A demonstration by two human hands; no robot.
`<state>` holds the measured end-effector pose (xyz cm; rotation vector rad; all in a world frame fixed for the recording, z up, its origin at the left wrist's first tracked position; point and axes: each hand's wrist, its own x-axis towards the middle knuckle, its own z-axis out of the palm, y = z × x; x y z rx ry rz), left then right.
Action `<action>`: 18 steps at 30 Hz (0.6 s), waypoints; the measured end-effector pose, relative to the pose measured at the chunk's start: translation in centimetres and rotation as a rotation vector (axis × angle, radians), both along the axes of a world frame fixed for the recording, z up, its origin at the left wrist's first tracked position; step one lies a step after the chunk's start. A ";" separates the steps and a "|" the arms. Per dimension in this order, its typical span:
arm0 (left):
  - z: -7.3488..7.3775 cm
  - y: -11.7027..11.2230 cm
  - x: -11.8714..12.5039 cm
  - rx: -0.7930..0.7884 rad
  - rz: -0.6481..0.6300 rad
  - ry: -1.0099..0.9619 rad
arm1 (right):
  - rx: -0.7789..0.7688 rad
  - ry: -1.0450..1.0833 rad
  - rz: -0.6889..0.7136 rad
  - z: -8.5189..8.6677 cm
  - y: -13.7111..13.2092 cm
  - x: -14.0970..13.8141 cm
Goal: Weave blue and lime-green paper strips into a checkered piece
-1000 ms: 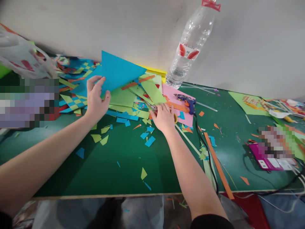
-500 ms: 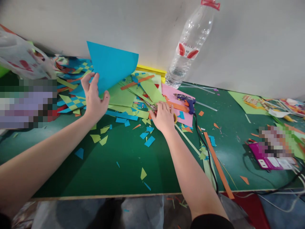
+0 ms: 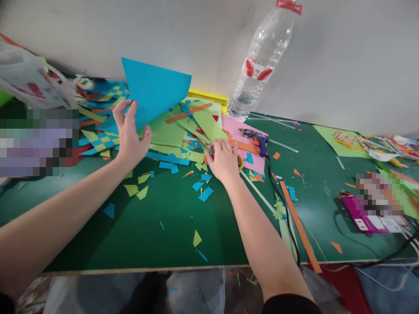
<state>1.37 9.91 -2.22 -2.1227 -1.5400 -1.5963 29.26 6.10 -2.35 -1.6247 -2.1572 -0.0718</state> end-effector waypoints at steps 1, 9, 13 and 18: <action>0.0 0.0 0.0 0.006 -0.013 0.002 | -0.002 0.004 -0.005 0.0 0.0 0.0; -0.3 0.1 -0.1 0.057 -0.033 0.082 | -0.070 -0.026 0.062 0.5 0.0 -0.1; -0.4 0.2 -0.1 0.036 -0.040 0.045 | -0.090 -0.005 0.092 0.6 0.0 -0.1; -0.5 0.3 -0.1 0.025 -0.062 0.015 | -0.052 -0.008 0.123 0.7 0.0 -0.1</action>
